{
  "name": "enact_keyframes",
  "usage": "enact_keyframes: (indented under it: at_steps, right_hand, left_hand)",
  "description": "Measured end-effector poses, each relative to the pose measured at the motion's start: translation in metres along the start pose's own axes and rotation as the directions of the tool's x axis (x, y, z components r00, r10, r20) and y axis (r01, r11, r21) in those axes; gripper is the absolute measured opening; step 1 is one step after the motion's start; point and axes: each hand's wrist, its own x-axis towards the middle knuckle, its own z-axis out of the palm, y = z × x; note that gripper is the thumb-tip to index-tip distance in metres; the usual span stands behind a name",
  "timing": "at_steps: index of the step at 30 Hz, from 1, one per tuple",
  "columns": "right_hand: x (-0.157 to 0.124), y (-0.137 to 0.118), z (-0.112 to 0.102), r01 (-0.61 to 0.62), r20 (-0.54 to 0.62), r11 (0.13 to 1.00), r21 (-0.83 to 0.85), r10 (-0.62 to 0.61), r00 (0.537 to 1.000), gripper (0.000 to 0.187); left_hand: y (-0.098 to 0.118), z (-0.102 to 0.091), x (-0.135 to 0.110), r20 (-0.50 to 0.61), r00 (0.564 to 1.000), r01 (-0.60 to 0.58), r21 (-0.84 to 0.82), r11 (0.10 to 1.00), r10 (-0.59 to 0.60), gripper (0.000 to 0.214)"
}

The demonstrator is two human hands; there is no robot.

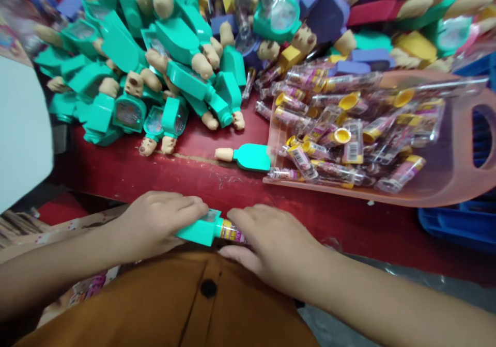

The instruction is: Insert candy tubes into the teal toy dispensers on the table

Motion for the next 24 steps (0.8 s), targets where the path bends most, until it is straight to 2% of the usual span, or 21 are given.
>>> enact_keyframes:
  at_steps: [1,2,3,5,6,7,8,9,11,12,13,14,15,17,18,20,22,24]
  right_hand:
    - [-0.001,-0.002,-0.002,0.055,-0.078,0.987,-0.154,-0.068,0.995,0.040]
    - [-0.001,-0.004,-0.004,0.075,-0.096,0.974,-0.212,-0.097,0.991,0.038]
    - [-0.001,-0.005,-0.007,0.068,-0.067,0.982,-0.177,-0.081,0.995,0.037]
    - [0.004,-0.008,-0.016,0.013,0.022,1.000,0.026,-0.014,1.000,0.036]
    - [0.009,-0.009,-0.024,-0.012,0.030,0.993,0.117,0.008,1.000,0.038]
    - [0.017,-0.011,-0.033,-0.018,-0.011,0.985,0.172,0.021,1.000,0.040]
    - [0.026,-0.013,-0.045,-0.008,-0.106,0.982,0.190,0.029,0.994,0.042]
    - [0.036,-0.015,-0.058,0.014,-0.243,0.983,0.185,0.032,0.969,0.041]
    - [0.057,-0.021,-0.088,0.114,-0.495,0.979,0.167,-0.016,0.869,0.034]
    - [0.066,-0.025,-0.103,0.195,-0.570,0.966,0.167,-0.067,0.819,0.028]
    - [0.073,-0.028,-0.118,0.262,-0.609,0.949,0.173,-0.106,0.786,0.026]
    - [0.077,-0.030,-0.130,0.280,-0.639,0.947,0.158,-0.118,0.760,0.033]
    - [0.078,-0.031,-0.140,0.247,-0.644,0.963,0.103,-0.125,0.755,0.042]
    - [0.072,-0.026,-0.151,0.042,-0.610,0.986,-0.164,-0.135,0.781,0.049]
    - [0.067,-0.021,-0.152,-0.074,-0.571,0.933,-0.353,-0.153,0.807,0.048]
    - [0.059,-0.006,-0.146,-0.205,-0.454,0.713,-0.671,-0.176,0.873,0.048]
    - [0.054,0.009,-0.137,-0.293,-0.419,0.500,-0.815,-0.158,0.894,0.043]
    - [0.053,0.018,-0.129,-0.339,-0.419,0.392,-0.855,-0.137,0.898,0.034]
  left_hand:
    - [-0.001,-0.002,0.001,-0.017,1.000,0.002,-0.012,1.000,-0.002,0.016]
    - [-0.002,-0.003,0.001,-0.055,0.998,-0.003,-0.003,1.000,0.003,0.017]
    - [-0.004,-0.004,0.003,-0.109,0.994,-0.009,0.015,1.000,0.011,0.018]
    - [-0.009,-0.003,0.008,-0.240,0.970,-0.016,0.046,0.999,0.026,0.018]
    - [-0.014,-0.002,0.013,-0.319,0.948,-0.003,0.056,0.998,0.021,0.018]
    - [-0.020,0.000,0.019,-0.412,0.911,0.040,0.073,0.997,-0.006,0.018]
    - [-0.029,0.002,0.026,-0.509,0.859,0.116,0.086,0.990,-0.057,0.023]
    - [-0.039,0.004,0.034,-0.594,0.795,0.219,0.089,0.972,-0.125,0.032]
    - [-0.064,0.006,0.053,-0.674,0.682,0.432,0.058,0.900,-0.283,0.051]
    - [-0.078,0.006,0.063,-0.666,0.658,0.505,0.043,0.862,-0.353,0.057]
    - [-0.091,0.006,0.071,-0.634,0.664,0.540,0.041,0.841,-0.396,0.058]
    - [-0.105,0.005,0.079,-0.590,0.692,0.545,0.050,0.837,-0.415,0.055]
    - [-0.116,0.003,0.086,-0.550,0.726,0.528,0.061,0.847,-0.413,0.050]
    - [-0.134,-0.001,0.094,-0.498,0.782,0.467,0.070,0.882,-0.375,0.038]
    - [-0.138,-0.003,0.095,-0.489,0.797,0.440,0.067,0.895,-0.355,0.033]
    - [-0.138,-0.008,0.093,-0.492,0.804,0.409,0.050,0.911,-0.334,0.028]
    - [-0.127,-0.012,0.086,-0.518,0.798,0.362,0.002,0.932,-0.309,0.027]
    - [-0.109,-0.014,0.076,-0.573,0.759,0.300,-0.114,0.947,-0.309,0.028]
